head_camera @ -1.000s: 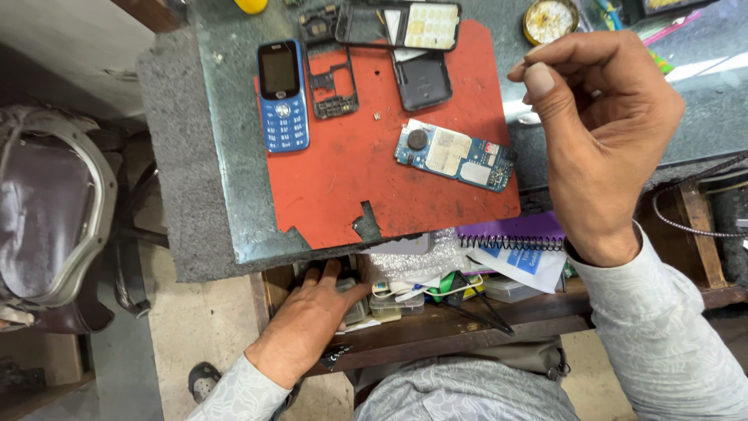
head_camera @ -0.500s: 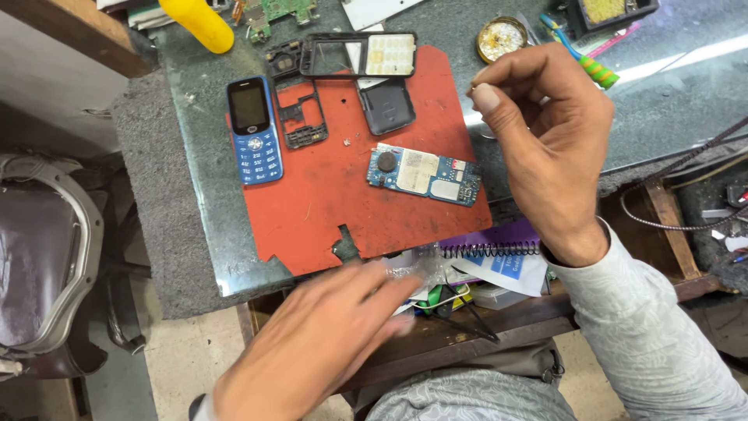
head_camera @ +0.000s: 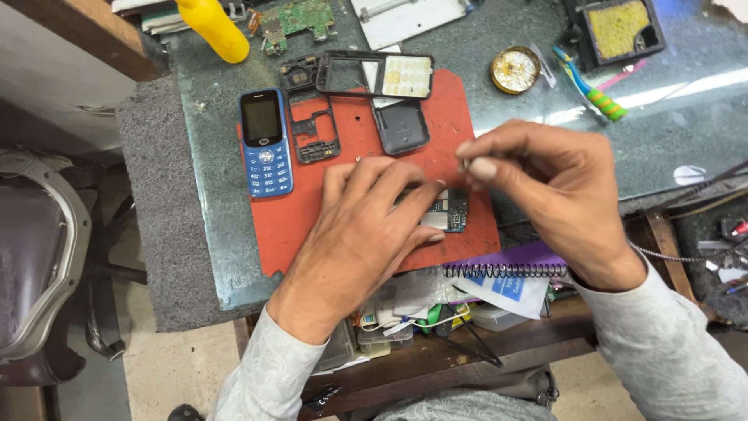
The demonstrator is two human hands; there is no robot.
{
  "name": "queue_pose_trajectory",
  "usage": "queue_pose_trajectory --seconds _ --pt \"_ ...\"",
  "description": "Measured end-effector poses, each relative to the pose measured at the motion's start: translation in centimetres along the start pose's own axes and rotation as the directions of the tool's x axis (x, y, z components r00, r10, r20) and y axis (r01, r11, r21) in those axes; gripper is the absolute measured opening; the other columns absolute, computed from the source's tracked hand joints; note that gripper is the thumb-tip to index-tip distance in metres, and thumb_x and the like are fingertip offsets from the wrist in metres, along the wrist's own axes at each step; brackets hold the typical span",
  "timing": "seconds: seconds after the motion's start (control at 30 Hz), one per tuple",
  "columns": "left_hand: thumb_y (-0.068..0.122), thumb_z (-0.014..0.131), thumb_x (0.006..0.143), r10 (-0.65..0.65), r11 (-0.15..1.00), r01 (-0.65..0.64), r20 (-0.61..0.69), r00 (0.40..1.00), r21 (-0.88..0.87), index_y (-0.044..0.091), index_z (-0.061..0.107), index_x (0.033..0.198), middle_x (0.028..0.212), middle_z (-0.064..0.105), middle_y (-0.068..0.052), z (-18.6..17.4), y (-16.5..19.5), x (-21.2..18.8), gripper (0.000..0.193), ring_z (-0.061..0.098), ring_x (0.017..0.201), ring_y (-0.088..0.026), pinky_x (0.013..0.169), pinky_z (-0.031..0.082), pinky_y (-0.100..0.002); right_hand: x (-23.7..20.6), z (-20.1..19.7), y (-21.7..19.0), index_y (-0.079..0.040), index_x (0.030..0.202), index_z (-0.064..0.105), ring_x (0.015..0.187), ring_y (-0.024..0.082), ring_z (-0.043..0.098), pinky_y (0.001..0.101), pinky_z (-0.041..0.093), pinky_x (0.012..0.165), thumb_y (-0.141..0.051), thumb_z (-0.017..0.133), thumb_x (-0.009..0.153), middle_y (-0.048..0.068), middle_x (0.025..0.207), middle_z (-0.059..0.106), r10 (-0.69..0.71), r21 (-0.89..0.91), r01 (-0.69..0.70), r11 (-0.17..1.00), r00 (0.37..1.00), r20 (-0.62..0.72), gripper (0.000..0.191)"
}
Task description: The person works on a disassembled mobile phone's motherboard, applying flux and cleaning the board with a toothbrush. They then search through a small parts container to select a component and prepare to solder it onto the board.
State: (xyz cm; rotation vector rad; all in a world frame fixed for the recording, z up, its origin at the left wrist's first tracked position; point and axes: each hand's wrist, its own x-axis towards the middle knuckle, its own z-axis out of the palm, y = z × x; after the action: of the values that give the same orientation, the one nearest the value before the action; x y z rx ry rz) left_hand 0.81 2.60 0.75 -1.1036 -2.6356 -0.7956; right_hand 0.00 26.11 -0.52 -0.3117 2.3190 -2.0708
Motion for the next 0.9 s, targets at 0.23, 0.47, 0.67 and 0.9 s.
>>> queue_pose_trajectory --seconds 0.23,0.47,0.67,0.9 --pt "0.036 0.079 0.087 -0.058 0.996 0.052 -0.079 0.995 -0.078 0.006 0.069 0.125 0.12 0.059 -0.005 0.7 -0.7 -0.9 0.05 0.052 0.121 -0.025 0.098 0.039 -0.044 -0.3 -0.1 1.0 0.003 0.11 0.068 0.096 0.018 0.071 0.0316 0.06 0.085 0.004 0.069 0.096 0.012 0.105 0.072 0.076 0.33 -0.107 0.938 0.991 0.106 0.014" --pt "0.036 0.08 0.088 -0.061 0.997 0.057 -0.074 0.995 -0.056 0.006 0.069 0.126 0.122 0.059 -0.005 1.3 -1.5 -1.4 0.05 0.051 0.123 -0.024 0.099 0.04 -0.043 -0.2 -0.6 2.0 0.001 0.108 0.065 0.094 0.02 0.072 0.0317 0.059 0.082 0.002 0.07 0.098 0.016 0.104 0.073 0.074 0.354 -0.118 0.928 0.988 0.135 0.011" --pt "0.036 0.08 0.087 -0.065 0.997 0.061 -0.081 0.995 -0.052 0.006 0.069 0.127 0.123 0.059 -0.005 1.6 -1.9 -1.6 0.051 0.051 0.124 -0.025 0.101 0.04 -0.044 -0.1 -0.7 2.5 0.001 0.107 0.065 0.092 0.021 0.072 0.0322 0.059 0.08 0.001 0.069 0.1 0.018 0.101 0.073 0.091 0.375 -0.146 0.916 0.983 0.161 0.009" --pt "0.035 0.08 0.087 -0.069 0.997 0.065 -0.08 0.994 -0.048 0.006 0.069 0.127 0.123 0.059 -0.005 1.7 -1.9 -1.5 0.051 0.051 0.125 -0.025 0.101 0.041 -0.044 -0.4 -1.0 3.0 0.001 0.108 0.065 0.093 0.021 0.073 0.032 0.059 0.079 -0.002 0.068 0.101 0.018 0.102 0.073 0.096 0.41 -0.159 0.898 0.981 0.168 0.008"
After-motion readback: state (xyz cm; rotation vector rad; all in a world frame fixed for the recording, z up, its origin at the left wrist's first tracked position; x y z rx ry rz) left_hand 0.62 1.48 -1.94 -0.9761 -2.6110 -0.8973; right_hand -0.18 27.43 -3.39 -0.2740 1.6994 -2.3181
